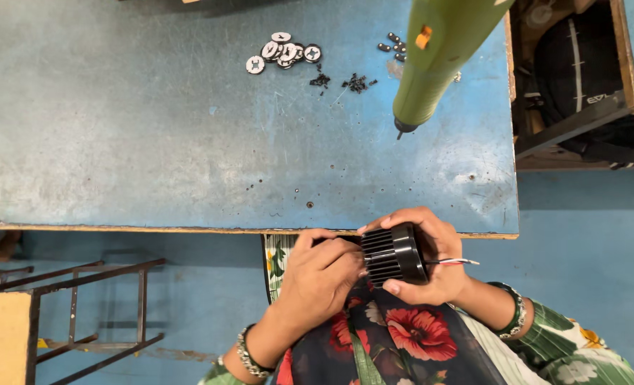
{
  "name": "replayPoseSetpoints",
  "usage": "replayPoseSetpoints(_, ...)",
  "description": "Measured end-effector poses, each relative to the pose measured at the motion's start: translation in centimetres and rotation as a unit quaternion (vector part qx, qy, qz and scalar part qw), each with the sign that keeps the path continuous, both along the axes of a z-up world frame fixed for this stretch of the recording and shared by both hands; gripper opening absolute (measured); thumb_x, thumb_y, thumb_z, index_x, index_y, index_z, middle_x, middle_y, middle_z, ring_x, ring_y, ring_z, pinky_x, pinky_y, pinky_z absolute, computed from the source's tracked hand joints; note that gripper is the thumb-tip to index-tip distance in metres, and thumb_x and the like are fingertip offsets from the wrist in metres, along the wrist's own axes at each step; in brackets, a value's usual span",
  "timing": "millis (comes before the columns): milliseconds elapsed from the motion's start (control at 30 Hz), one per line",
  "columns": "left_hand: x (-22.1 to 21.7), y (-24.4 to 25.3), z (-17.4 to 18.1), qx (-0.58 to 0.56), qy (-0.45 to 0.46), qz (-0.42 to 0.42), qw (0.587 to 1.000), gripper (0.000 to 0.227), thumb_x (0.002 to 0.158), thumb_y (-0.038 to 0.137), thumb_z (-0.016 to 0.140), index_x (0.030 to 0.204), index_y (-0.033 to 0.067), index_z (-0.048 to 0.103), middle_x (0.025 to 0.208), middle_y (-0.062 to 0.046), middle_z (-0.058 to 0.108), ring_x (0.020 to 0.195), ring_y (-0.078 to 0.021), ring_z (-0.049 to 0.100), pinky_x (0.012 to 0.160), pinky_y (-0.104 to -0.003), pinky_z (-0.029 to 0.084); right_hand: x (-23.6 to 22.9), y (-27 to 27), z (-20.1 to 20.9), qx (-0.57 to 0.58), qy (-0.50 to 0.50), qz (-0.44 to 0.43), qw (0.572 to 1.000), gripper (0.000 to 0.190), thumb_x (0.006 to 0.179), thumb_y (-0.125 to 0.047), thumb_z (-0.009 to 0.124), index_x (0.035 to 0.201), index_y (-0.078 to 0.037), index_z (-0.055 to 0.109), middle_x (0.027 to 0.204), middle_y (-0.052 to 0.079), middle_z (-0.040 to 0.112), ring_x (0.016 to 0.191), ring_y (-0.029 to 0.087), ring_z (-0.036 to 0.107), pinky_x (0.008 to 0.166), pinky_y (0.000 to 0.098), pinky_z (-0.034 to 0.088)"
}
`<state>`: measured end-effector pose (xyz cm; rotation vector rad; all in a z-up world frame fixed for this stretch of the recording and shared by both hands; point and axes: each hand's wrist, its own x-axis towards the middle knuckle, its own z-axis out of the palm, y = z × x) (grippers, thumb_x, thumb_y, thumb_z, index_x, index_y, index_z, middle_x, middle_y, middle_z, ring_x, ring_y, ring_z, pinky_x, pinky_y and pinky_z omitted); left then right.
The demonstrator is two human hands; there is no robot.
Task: The person holds a black cylindrical component with wires and repeatedly picks up small black screws from a blue workbench, inserting them into the component. Washers and screws are scattered on the table, and a green soldering iron stand is visible nearby.
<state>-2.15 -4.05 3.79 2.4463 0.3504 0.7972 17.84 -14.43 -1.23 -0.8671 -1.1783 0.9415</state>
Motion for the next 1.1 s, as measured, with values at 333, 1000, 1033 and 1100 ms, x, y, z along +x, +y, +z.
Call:
replayPoseSetpoints(333,-0.3,0.7,-1.0,0.017,0.015,0.001,1.000,0.008,0.091,0.017,0.075,0.093,0.0137,0.068,0.101,0.003,0.070,0.092,-0.0146,0.068,0.101,-0.046,0.042,-0.4,-0.5,-0.2,-0.070,0.019,-0.011,0.997,0.067,0.078,-0.017,0.086,0.131,-0.001,0.048,0.130,0.024,0.068,0.122,0.028,0.069,0.108,0.0424,0.057)
replayPoseSetpoints(1000,0.3,-0.3,-2.0,-0.042,0.008,0.036,0.998,0.008,0.093,0.017,0.074,0.095,0.0123,0.068,0.100,0.003,0.071,0.094,-0.0155,0.068,0.108,-0.047,0.039,0.1,-0.1,-0.7,-0.086,0.019,-0.002,0.996,0.066,0.076,-0.015,0.085,0.130,-0.001,0.050,0.130,0.024,0.069,0.121,0.028,0.068,0.107,0.0416,0.055)
replayPoseSetpoints(1033,0.0,0.1,-1.7,-0.010,0.017,0.036,0.999,0.009,0.091,0.018,0.075,0.095,0.0130,0.068,0.099,0.004,0.071,0.091,-0.0147,0.068,0.107,-0.048,0.038,0.1,-0.1,-0.7,-0.089,0.015,0.001,0.996,0.066,0.076,-0.015,0.086,0.130,0.000,0.050,0.130,0.024,0.068,0.120,0.027,0.068,0.107,0.0416,0.055)
replayPoseSetpoints(1100,-0.5,1.2,-1.0,0.047,0.039,0.028,0.998,0.010,0.089,0.021,0.077,0.094,0.0155,0.070,0.095,0.006,0.070,0.084,-0.0133,0.065,0.106,-0.051,0.036,0.3,-0.1,-0.8,-0.095,0.007,0.008,0.995,0.067,0.077,-0.016,0.087,0.129,0.000,0.049,0.130,0.024,0.068,0.120,0.027,0.068,0.107,0.0417,0.055)
